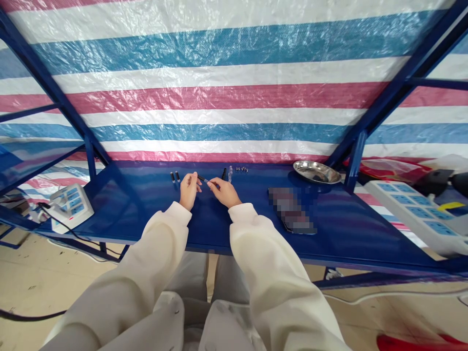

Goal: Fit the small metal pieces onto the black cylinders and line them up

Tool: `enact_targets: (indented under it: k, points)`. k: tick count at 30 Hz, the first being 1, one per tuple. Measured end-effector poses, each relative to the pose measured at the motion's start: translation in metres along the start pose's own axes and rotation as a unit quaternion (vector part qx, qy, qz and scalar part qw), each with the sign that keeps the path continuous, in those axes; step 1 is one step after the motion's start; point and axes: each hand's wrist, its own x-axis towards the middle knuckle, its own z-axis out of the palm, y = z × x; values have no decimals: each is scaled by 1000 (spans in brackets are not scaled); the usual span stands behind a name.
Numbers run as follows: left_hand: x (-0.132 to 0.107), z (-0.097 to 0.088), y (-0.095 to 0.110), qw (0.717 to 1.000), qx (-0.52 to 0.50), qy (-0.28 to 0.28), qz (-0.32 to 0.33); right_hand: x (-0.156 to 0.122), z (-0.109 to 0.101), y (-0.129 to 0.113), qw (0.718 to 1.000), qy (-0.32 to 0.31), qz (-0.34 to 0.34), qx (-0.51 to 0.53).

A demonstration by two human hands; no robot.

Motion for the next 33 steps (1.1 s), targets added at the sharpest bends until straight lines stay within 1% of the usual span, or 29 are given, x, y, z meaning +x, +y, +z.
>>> enact_targets:
  k: [4, 8, 10, 12, 14, 16, 18, 19, 23, 25, 30, 33]
  points:
    - [0, 0, 0, 1000, -5, 2, 2, 1, 3, 6, 1000, -6, -28, -12]
    - [-1, 0, 2, 1000, -9, 12, 4, 3, 3, 11, 996, -9, -53, -65]
    - [-1, 0, 3, 1000, -12, 20, 1, 4, 3, 13, 994, -14, -44, -98]
    - [0, 0, 4, 999, -12, 30, -6, 4, 2, 14, 993, -14, -22, -116]
    - [0, 0, 5, 999, -3, 36, -17, 4, 2, 14, 994, 7, -1, -108]
    - [0, 0, 6, 999, 7, 32, -29, 4, 2, 13, 996, 38, 10, -77]
    - [-1, 0, 6, 999, 13, 7, -44, 4, 3, 11, 998, 49, 7, -44]
    - [-1, 1, 6, 998, 14, -14, -52, 4, 3, 10, 999, 43, 1, -31]
    - [-4, 2, 6, 989, 9, -124, -74, 3, 4, 4, 999, -17, -41, -5]
    - [-6, 2, 6, 985, 11, -154, -78, 2, 3, 3, 998, -39, -50, -6]
    - [-6, 1, 6, 982, 28, -163, -96, 1, 3, 3, 998, -42, -44, -31]
    - [-5, 2, 3, 984, 24, -148, -96, 3, 3, 6, 997, -37, -26, -54]
